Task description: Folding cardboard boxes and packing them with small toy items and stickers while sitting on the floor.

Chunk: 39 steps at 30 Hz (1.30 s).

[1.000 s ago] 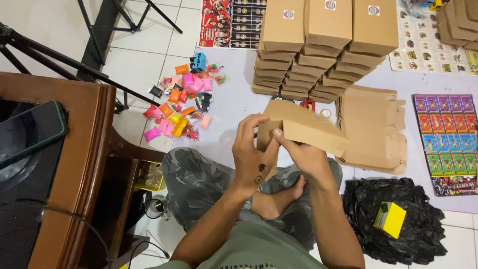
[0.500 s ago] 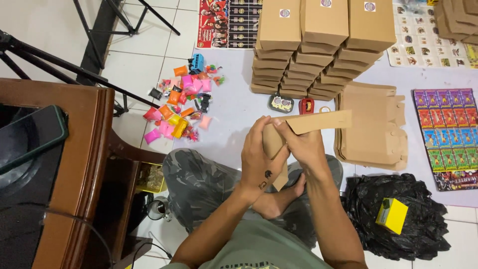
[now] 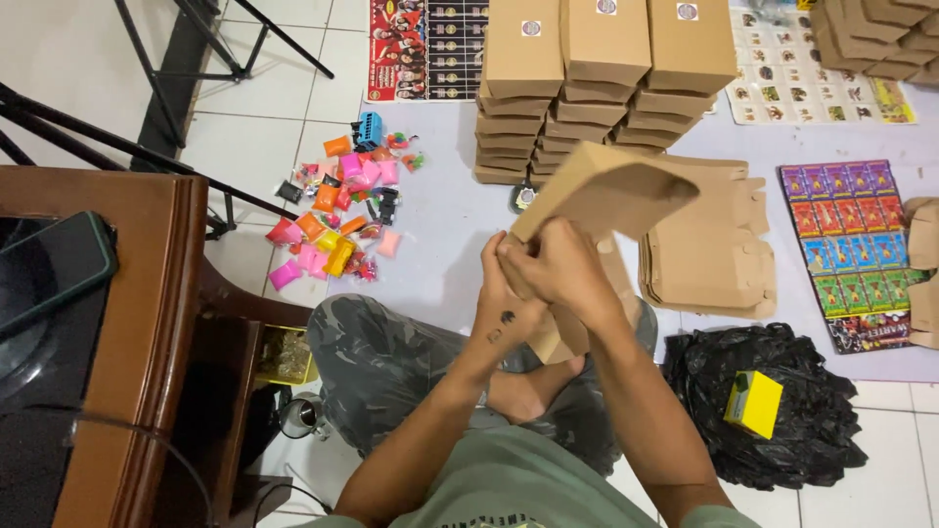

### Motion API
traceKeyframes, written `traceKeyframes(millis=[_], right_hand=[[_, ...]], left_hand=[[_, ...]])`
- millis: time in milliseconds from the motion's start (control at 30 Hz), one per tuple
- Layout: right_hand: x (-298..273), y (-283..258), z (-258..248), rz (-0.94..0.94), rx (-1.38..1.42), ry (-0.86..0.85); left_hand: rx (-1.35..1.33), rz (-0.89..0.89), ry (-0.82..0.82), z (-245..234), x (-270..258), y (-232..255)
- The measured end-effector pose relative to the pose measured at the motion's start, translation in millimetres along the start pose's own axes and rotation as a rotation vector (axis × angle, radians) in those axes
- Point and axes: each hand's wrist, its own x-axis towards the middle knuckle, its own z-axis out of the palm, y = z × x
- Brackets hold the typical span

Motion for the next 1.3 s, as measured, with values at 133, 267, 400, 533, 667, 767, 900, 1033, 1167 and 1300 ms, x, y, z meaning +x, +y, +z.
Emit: traceKeyframes(millis=[133,267,400,533,667,767,900,1033,1167,1300], right_hand=[[-7.5,0.2,-14.1,-0.135,0.133,-0.100],[-27.0,6.5,-38.1,-0.227,0.212,-0.045],[-46.4,10.4,-32.0,-0.495,0.169,-0.002],[-40.2,38.6,7.0,-0.537,-0.029,0.124],[-42.8,34.4,11.0,-0.561,0.011,0.390],[-44.0,29.3,9.6,-0.524,0.117,0.479],[-43.2,24.7,10.4,-0.547,0.216,0.484],[-47.5,11.6,9.5,-0.594,0.266,0.490],[-47.9,5.1,10.2,-0.570,0.382,0.579],[-44.8,4.3,20.2,-0.466,0.610,0.595]], left_hand=[[-0.149,-0.021,0.113,-4.0,17.1,-2.7],[-0.508,-0.154,0.185,-26.4,27.5,12.2],[-0.614,-0.030,0.140,-31.6,13.7,41.2],[-0.664,-0.062,0.116,-29.0,23.4,23.9],[-0.675,-0.026,0.053,-32.4,9.3,44.8],[-0.627,0.045,0.018,-31.1,2.9,47.3],[-0.517,0.167,0.005,-23.6,-1.2,44.4],[-0.508,0.223,0.052,-19.8,3.5,42.3],[-0.481,0.283,0.163,-13.2,8.9,44.9],[-0.270,0.502,0.275,-9.4,8.9,46.5]])
